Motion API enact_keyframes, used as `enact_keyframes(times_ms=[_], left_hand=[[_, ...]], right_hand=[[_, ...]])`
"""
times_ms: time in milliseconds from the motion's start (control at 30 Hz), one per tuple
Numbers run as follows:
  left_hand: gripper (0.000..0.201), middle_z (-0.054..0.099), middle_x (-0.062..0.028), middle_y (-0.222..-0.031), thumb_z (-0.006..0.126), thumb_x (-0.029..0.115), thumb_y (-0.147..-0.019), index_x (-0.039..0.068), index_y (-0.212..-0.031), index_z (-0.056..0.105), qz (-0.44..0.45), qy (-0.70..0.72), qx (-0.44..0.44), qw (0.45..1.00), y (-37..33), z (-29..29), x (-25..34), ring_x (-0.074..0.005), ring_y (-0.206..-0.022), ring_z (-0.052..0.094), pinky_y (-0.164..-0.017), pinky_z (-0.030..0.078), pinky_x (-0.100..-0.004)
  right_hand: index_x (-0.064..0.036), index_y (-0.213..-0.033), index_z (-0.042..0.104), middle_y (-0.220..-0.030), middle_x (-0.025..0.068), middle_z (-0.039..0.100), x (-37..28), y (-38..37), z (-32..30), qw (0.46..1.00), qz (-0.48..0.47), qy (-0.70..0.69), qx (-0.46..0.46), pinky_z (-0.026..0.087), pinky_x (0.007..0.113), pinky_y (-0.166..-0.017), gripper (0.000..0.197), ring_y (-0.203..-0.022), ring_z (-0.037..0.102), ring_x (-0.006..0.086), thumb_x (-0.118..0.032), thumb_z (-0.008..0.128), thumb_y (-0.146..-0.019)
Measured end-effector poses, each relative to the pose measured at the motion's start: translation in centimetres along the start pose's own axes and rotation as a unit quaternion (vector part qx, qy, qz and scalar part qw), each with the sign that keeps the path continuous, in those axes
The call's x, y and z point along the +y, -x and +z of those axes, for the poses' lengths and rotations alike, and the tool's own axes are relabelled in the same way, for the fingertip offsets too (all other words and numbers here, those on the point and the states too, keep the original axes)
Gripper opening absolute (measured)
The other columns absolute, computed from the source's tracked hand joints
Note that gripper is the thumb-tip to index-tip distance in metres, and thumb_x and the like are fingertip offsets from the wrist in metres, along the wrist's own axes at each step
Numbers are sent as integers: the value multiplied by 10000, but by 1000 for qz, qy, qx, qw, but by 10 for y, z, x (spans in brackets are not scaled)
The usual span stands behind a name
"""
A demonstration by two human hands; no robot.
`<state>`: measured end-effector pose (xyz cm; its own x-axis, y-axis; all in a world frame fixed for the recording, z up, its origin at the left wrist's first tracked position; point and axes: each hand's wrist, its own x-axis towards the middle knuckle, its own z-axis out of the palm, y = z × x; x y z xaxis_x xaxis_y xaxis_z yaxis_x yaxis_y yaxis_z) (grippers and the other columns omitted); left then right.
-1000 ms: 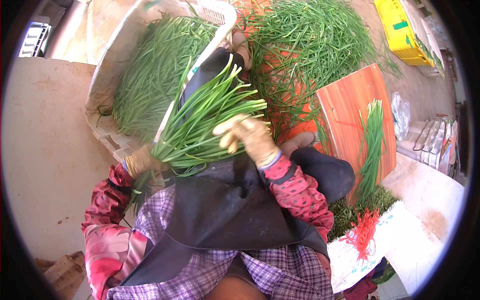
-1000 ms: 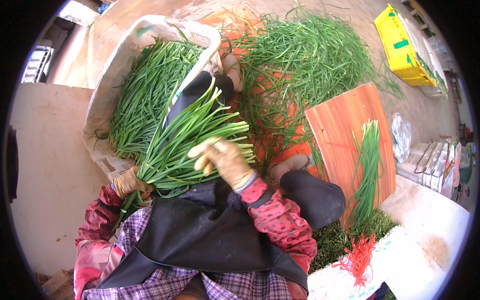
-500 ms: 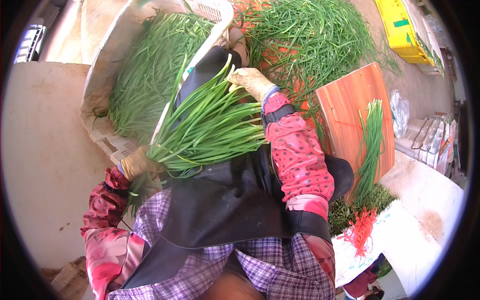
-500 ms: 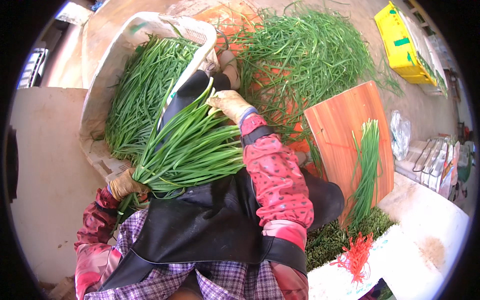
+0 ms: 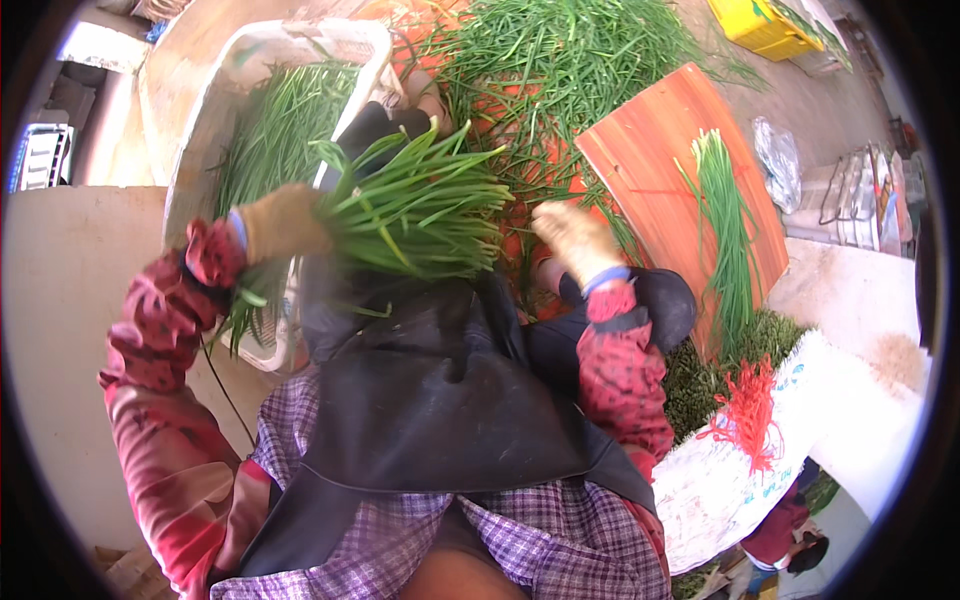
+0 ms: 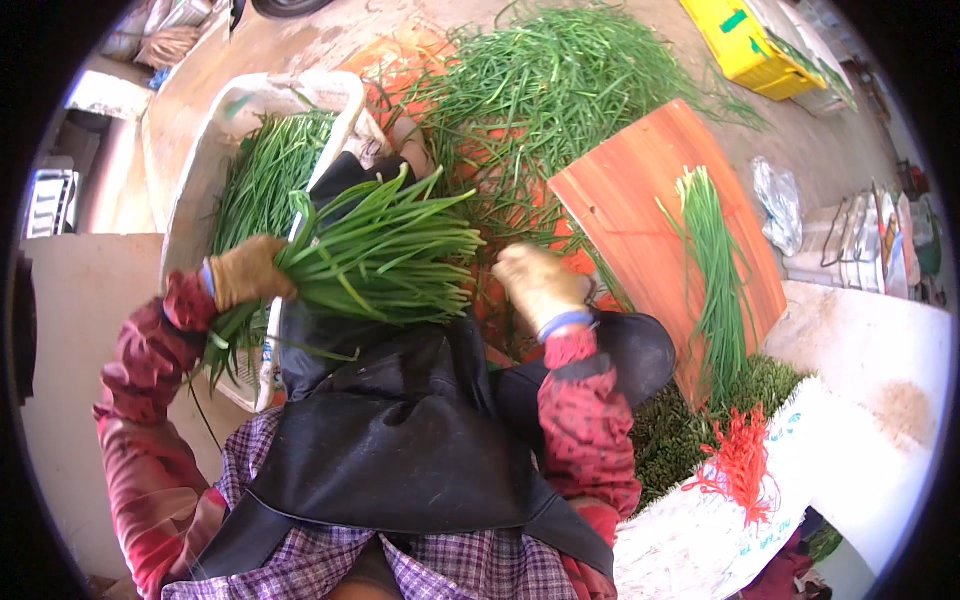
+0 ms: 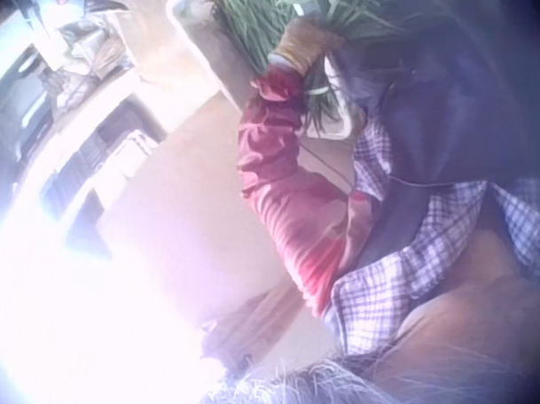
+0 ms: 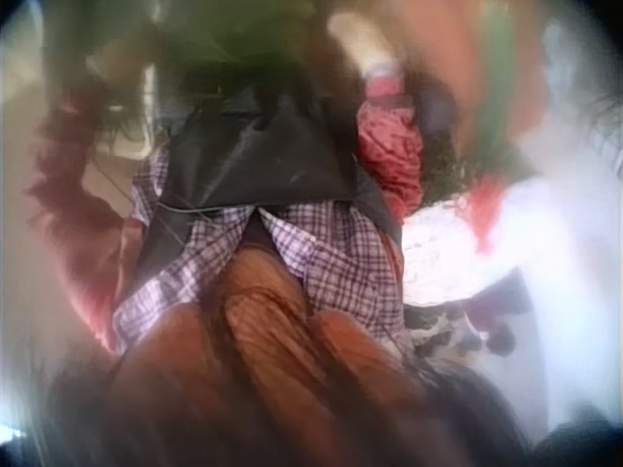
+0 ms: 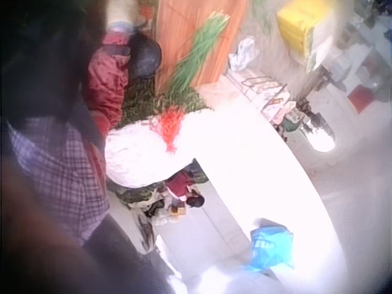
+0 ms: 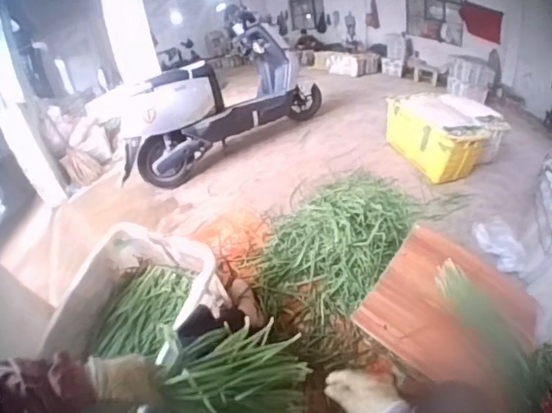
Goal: The person gathers leeks from a bin, removes loose leaves by hand, and aligns the stalks. They then place the bundle on a board, wrap it with a red tie, and set the finished bundle onto a large white bag.
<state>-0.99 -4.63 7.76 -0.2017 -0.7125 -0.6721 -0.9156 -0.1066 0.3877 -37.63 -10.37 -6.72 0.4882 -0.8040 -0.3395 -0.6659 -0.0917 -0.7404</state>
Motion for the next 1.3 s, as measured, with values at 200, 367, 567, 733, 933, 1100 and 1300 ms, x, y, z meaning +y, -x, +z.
enact_keyframes(times_ms=[200, 367, 567, 733, 933, 1100, 1300], left_hand=[[398, 643, -169, -728, 620, 194, -752, 32, -1116, 603, 48, -265, 134, 954, -17, -39, 93, -304, -679, 651, -611, 517, -409], [595, 574, -98, -679, 534, 100, -800, 83, -1379, 397, 125, -490, 222, 834, 13, 3, 99, -251, -559, 606, -477, 477, -368], [774, 465, -104, -717, 512, 5, -750, 87, -1470, 241, 30, -385, 222, 895, 56, 98, 14, -262, -625, 511, -550, 426, -398], [681, 560, -165, -839, 532, 29, -821, 258, -1431, 335, -54, -258, 256, 930, 78, 185, -33, -352, -665, 580, -555, 478, -457], [528, 624, -179, -951, 688, 46, -702, 123, -1217, 599, 141, 86, 53, 985, 100, 93, -28, -325, -827, 633, -727, 513, -431], [623, 557, -146, -1198, 738, 242, -696, -2, -1230, 532, 140, 217, 276, 926, 26, 32, -24, -264, -1100, 540, -952, 419, -382], [886, 520, -125, -1310, 816, 301, -690, 8, -1393, 363, 81, 687, -214, 690, -43, 88, 24, -231, -1180, 509, -1027, 376, -368]], right_hand=[[-110, -1128, 639, -975, 26, 660, -51, 9, 87, 854, 93, -443, -255, 487, 256, -708, 334, -823, 610, 125, -343, 553, -904], [-50, -1267, 489, -1147, 71, 616, 7, -93, 156, 887, -335, -203, 244, 482, 402, -867, 499, -955, 619, 260, -378, 537, -894], [-42, -1258, 500, -1128, 73, 624, -23, -47, 110, 776, 24, -627, -59, 485, 395, -863, 487, -952, 623, 255, -367, 534, -897], [-35, -1250, 510, -1113, 75, 631, 6, -12, 73, 798, 80, -589, -99, 488, 390, -860, 477, -949, 627, 251, -359, 532, -900], [-26, -1241, 521, -1094, 78, 640, 11, 0, 48, 841, 86, -524, -105, 492, 384, -857, 466, -946, 631, 247, -348, 529, -904], [-19, -1233, 530, -1078, 80, 647, -39, -5, 37, 818, -8, -555, -152, 494, 378, -854, 457, -943, 634, 243, -339, 527, -907], [-10, -1224, 541, -1059, 82, 655, -72, -37, 95, 638, -63, -713, -284, 498, 372, -851, 447, -940, 638, 239, -329, 524, -911]])
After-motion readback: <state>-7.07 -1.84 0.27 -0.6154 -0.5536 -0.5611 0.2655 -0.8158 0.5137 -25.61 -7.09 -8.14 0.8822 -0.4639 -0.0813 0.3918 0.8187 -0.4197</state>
